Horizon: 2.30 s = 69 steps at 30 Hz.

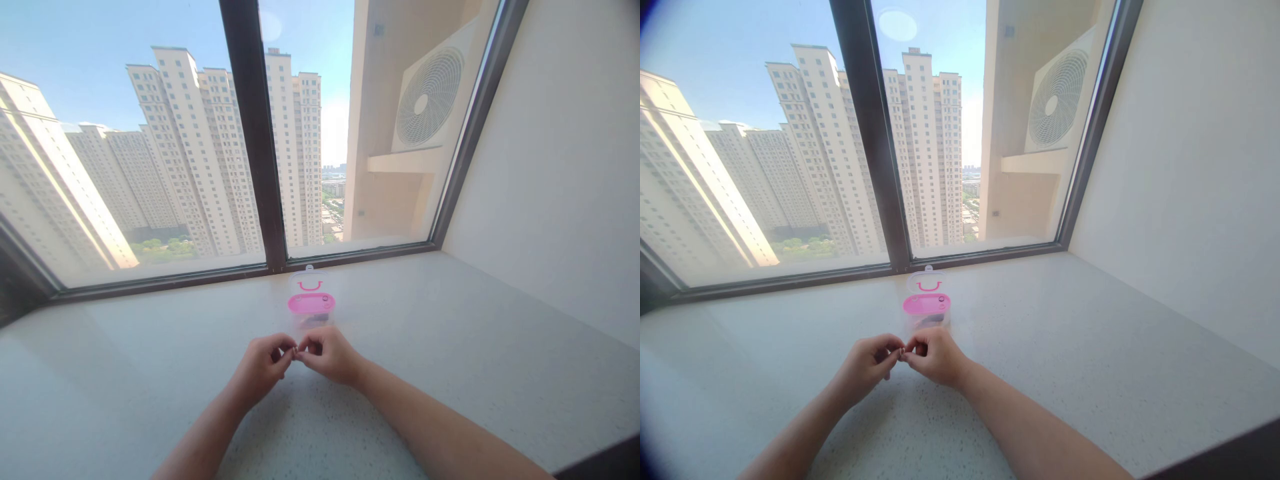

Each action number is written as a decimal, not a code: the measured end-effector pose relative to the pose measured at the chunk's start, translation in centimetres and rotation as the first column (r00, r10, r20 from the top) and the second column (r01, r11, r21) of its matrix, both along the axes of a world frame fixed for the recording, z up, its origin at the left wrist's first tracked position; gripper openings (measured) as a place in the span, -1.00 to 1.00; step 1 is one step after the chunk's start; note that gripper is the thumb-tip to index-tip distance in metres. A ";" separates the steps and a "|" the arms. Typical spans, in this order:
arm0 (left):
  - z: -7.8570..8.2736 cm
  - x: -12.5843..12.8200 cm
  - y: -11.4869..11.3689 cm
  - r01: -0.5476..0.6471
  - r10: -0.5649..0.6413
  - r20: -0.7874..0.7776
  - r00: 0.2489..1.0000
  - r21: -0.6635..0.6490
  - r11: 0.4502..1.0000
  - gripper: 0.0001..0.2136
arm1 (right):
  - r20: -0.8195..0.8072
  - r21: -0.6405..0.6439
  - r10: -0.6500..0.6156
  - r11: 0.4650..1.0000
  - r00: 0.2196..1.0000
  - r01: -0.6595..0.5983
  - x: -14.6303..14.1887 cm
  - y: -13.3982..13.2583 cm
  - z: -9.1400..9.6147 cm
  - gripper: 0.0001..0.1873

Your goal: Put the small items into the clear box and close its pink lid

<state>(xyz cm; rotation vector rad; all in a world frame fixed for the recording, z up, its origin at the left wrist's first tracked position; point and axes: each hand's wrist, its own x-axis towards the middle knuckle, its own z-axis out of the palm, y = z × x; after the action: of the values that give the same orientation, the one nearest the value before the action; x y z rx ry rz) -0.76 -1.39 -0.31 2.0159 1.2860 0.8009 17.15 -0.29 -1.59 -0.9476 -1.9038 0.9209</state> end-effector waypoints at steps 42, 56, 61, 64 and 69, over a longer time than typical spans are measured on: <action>0.4 0.6 -0.3 -0.121 0.131 -0.037 0.991 0.208 0.971 -0.83 | -0.048 0.008 -0.096 0.995 0.994 0.097 -0.1 -0.2 0.3 -0.93; 0.3 0.7 -0.3 -0.140 0.135 0.042 0.990 0.160 0.977 -0.81 | -0.172 -0.120 -0.055 0.992 0.984 0.035 -0.2 0.1 0.3 -0.87; 0.4 0.9 -0.4 -0.152 0.141 0.093 0.986 0.130 0.980 -0.79 | -0.225 -0.175 -0.028 0.984 0.974 -0.012 -0.1 0.4 0.3 -0.81; 0.3 0.9 -0.4 -0.154 0.142 0.093 0.986 0.136 0.979 -0.79 | -0.228 -0.160 -0.032 0.987 0.973 -0.005 0.1 0.4 0.4 -0.80; 0.3 0.9 -0.4 -0.149 0.142 0.058 0.988 0.153 0.977 -0.79 | -0.174 0.085 -0.223 0.967 0.959 0.240 1.4 1.0 0.9 -0.84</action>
<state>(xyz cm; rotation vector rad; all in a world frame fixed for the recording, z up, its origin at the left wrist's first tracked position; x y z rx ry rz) 0.19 -1.75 -0.04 2.0284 1.3944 1.0413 18.51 0.73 -0.70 -0.9772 -1.6463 0.7286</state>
